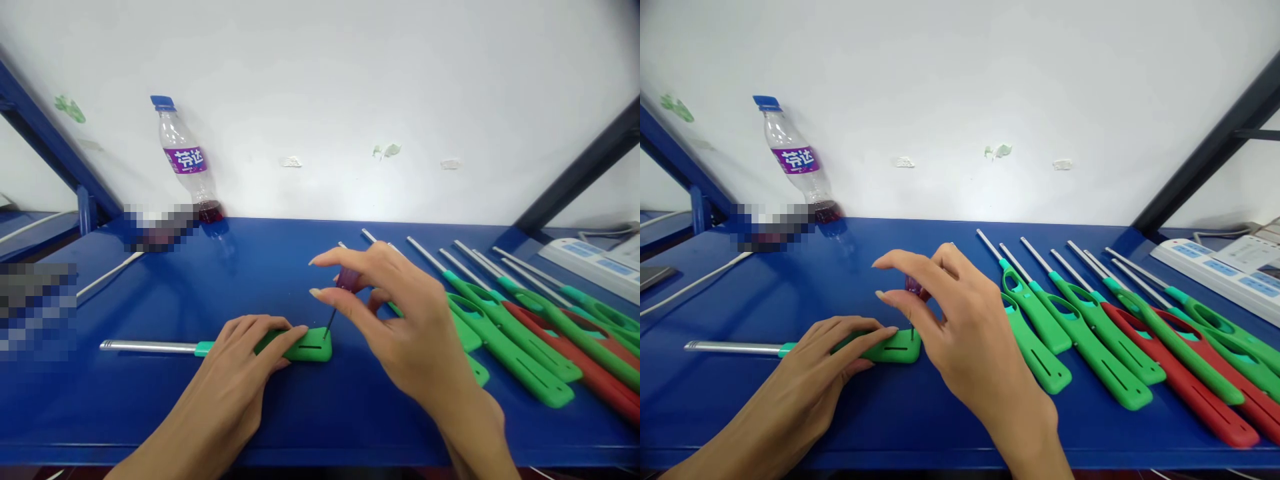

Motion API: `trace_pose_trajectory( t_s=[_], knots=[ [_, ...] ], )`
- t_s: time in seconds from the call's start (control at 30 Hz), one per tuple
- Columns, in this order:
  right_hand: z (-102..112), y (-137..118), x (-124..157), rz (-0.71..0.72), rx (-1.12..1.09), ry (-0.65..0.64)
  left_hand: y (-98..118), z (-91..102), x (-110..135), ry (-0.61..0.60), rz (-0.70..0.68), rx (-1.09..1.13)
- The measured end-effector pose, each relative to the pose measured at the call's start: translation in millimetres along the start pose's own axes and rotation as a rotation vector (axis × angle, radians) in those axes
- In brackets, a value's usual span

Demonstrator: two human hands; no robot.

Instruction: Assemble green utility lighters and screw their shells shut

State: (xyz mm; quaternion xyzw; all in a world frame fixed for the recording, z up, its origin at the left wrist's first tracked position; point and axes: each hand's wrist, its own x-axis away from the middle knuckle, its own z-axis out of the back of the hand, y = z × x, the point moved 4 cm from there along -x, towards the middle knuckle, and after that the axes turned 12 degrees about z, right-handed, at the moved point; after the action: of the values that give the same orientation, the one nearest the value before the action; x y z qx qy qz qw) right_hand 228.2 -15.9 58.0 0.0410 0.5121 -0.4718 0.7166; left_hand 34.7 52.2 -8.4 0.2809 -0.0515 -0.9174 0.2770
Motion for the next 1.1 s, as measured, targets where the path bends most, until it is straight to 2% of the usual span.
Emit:
trace_pose_trajectory(
  t_s=[0.1,0.3,0.47,0.63,0.93,1.1],
  knots=[
    [1.9,0.7,1.5,-0.013,-0.056,-0.005,-1.2,0.9,-0.4,0.020,0.011,0.006],
    [1.4,-2.3,-3.3,0.055,-0.162,-0.008,-1.7,0.4,0.7,0.011,0.025,0.004],
    [1.3,-1.9,-2.9,0.056,-0.038,0.043,-1.6,0.5,0.6,0.005,0.026,0.008],
    [-0.8,-1.3,-0.6,0.042,-0.178,-0.032,-2.7,-2.0,-0.2,-0.004,0.035,0.011],
    [3.8,-1.8,-2.3,0.030,-0.005,0.019,-3.7,-2.6,2.9,-0.119,0.100,0.080],
    [-7.8,-4.7,0.5,0.065,-0.148,-0.046,-2.4,-1.4,2.2,-0.131,0.127,0.140]
  ],
)
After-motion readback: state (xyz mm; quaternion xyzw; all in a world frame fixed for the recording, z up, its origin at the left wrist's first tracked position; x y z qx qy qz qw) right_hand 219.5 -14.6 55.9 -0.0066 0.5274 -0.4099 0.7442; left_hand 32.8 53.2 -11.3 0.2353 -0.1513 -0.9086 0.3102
